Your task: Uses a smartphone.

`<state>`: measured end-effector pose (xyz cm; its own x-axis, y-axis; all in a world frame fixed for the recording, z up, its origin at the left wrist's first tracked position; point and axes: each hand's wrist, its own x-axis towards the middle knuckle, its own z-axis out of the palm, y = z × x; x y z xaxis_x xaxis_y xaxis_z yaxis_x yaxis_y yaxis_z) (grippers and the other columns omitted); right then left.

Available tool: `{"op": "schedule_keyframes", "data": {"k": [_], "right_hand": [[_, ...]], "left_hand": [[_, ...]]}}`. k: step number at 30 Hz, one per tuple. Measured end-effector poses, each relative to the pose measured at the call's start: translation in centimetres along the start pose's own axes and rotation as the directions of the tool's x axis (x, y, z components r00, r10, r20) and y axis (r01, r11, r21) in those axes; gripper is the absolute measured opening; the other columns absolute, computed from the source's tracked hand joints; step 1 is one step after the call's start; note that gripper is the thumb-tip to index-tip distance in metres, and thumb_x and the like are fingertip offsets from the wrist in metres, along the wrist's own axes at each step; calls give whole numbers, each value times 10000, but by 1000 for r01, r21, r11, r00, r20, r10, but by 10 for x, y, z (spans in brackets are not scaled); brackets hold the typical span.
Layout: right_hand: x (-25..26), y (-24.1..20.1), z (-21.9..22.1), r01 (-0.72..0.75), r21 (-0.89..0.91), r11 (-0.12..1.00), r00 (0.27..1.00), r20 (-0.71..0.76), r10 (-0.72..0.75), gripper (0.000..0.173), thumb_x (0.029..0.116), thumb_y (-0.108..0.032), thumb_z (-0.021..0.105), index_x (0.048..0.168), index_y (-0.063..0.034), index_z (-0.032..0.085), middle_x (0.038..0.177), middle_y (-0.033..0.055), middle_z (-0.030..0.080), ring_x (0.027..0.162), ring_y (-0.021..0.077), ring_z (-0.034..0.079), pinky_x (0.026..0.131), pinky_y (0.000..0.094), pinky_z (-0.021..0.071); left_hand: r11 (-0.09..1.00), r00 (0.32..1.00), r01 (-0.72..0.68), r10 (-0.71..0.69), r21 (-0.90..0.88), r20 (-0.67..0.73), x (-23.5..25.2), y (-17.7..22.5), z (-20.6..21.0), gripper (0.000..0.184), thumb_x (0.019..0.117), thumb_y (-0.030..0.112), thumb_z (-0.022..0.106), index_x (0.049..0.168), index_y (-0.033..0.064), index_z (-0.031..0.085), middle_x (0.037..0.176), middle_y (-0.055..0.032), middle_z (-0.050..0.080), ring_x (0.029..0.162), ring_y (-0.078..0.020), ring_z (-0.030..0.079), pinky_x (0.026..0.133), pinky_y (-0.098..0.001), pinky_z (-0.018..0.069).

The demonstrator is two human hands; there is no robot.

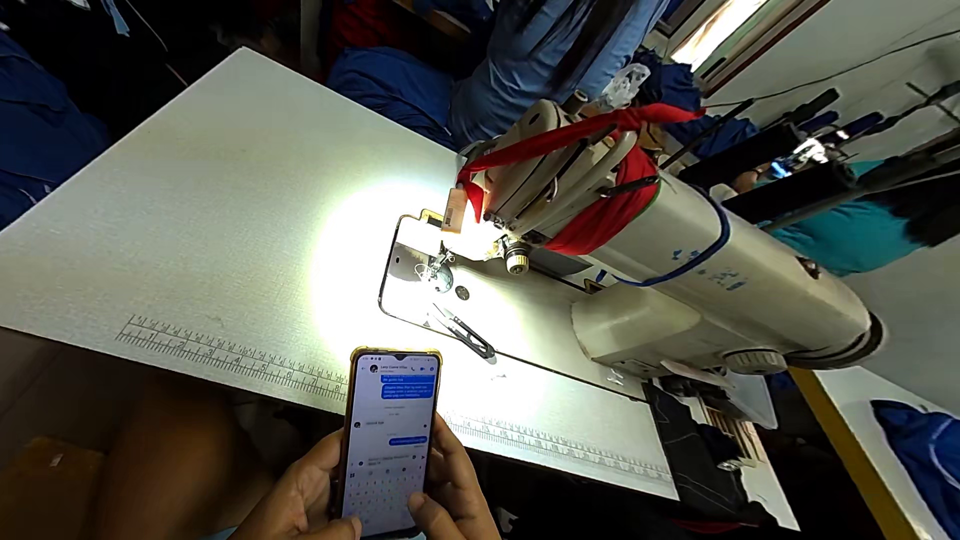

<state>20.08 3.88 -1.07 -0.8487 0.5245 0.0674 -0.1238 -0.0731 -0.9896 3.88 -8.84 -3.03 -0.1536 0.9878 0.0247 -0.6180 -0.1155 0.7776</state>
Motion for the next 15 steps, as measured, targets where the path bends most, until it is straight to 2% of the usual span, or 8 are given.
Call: {"op": "schedule_keyframes", "data": {"k": [3,5,8,12,15], "right_hand": [[1,0,4,10,-68,998,999,-44,-13,621,998,51,414,1526,165,109,1382,157,566,1187,132,637,995,337,563],[1,0,6,21,-81,996,999,-41,-24,654,992,50,450,1520,178,87,1404,179,549,1208,137,629,1011,338,556],[1,1,10,17,-111,994,998,-60,-23,792,939,51,579,1525,179,61,1440,210,507,1242,159,615,1023,347,560],[1,3,7,12,-78,997,1000,-15,-13,860,909,64,609,1536,168,30,1479,239,462,1277,199,594,1043,371,549],[0,3,4,5,-60,998,999,37,-2,958,848,120,625,1547,148,-29,1526,241,402,1319,208,564,1056,388,544]], "left_hand": [[1000,1000,0,0,-3,2,1,0,1,642,882,-165,493,1460,79,356,1380,-86,609,1161,-245,673,797,-399,639],[1000,1000,-4,4,-3,1,1,-1,1,648,877,-167,494,1459,86,359,1377,-80,613,1161,-239,673,797,-395,638],[1000,1000,18,-18,-3,-24,0,2,3,648,873,-175,489,1452,86,360,1373,-65,614,1181,-225,664,822,-396,634],[1000,999,16,-16,2,-34,0,1,2,648,868,-180,484,1448,81,360,1373,-71,614,1177,-229,666,814,-397,636],[1000,999,13,-13,-3,-33,0,0,1,645,877,-178,481,1453,80,352,1374,-79,614,1171,-241,669,826,-404,633]]}}
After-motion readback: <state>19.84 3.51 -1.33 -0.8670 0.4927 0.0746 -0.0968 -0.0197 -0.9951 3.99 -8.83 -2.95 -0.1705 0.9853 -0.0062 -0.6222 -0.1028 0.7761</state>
